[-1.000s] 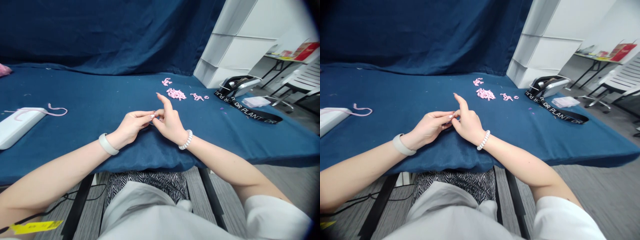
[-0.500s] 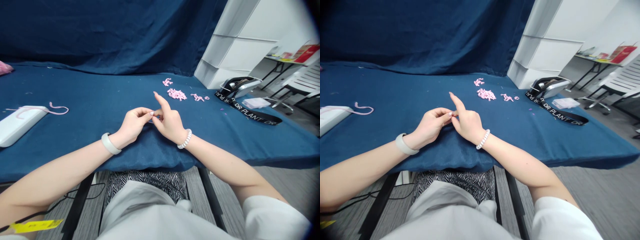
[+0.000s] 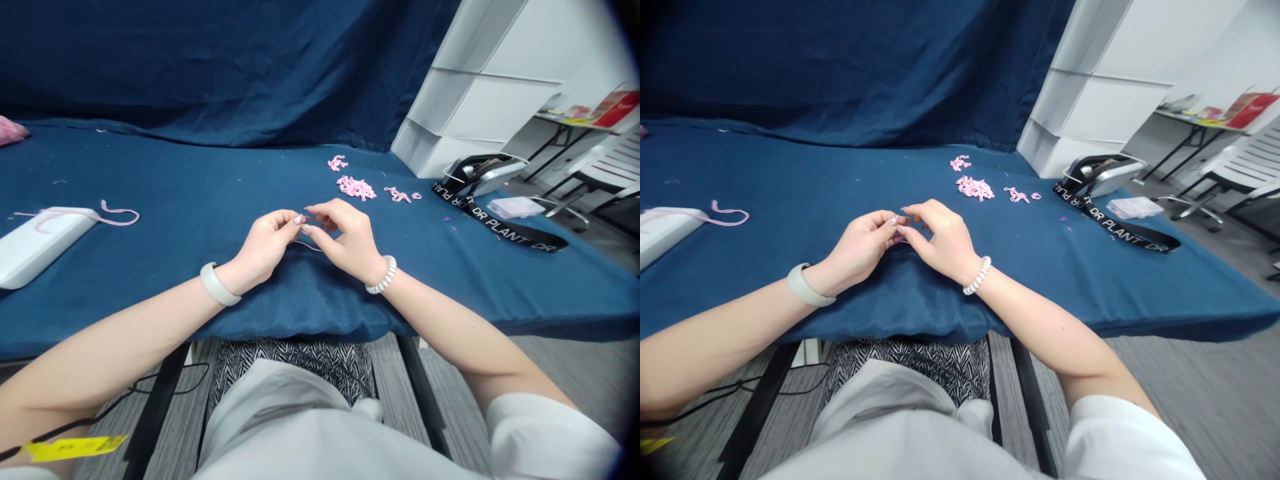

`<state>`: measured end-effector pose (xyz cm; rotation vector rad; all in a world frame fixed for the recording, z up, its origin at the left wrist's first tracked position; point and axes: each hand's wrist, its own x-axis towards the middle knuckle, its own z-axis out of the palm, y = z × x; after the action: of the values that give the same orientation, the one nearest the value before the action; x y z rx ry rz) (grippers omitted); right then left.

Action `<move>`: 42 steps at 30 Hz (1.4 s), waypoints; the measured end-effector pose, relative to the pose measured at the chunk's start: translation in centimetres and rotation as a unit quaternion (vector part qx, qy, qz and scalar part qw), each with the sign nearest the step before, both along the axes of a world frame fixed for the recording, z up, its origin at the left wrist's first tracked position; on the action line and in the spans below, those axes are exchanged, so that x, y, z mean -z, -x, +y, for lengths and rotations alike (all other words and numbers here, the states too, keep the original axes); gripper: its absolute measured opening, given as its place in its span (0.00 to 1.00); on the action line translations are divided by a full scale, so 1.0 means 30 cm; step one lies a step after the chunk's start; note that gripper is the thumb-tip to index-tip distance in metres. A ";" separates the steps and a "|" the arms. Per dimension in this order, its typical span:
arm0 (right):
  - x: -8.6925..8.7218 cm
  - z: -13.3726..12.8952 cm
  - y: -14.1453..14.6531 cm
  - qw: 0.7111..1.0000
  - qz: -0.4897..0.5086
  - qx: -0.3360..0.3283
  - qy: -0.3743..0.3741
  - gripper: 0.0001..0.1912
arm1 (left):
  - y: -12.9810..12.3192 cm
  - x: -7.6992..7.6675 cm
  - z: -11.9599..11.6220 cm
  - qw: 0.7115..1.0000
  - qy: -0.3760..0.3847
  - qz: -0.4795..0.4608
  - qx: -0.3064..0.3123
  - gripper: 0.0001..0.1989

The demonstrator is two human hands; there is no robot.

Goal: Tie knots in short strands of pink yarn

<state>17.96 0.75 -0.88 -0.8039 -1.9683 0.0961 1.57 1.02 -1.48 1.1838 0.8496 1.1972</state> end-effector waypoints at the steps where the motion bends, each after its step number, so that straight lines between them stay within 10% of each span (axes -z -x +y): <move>1: -0.001 0.002 0.000 1.000 -0.001 0.000 -0.007 0.10 | 0.000 -0.001 -0.001 1.000 0.002 0.000 0.004 0.14; 21: 0.001 0.011 0.016 0.971 0.189 -0.059 0.133 0.07 | 0.007 -0.038 -0.013 0.985 0.107 -0.085 0.106 0.13; 42: 0.011 0.018 0.020 0.863 0.285 -0.153 0.389 0.14 | 0.017 -0.040 -0.010 0.978 0.115 -0.085 0.155 0.15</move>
<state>17.36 1.29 -1.21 -0.8128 -1.4279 1.2421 1.07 0.72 -0.29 0.9689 0.6284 0.9042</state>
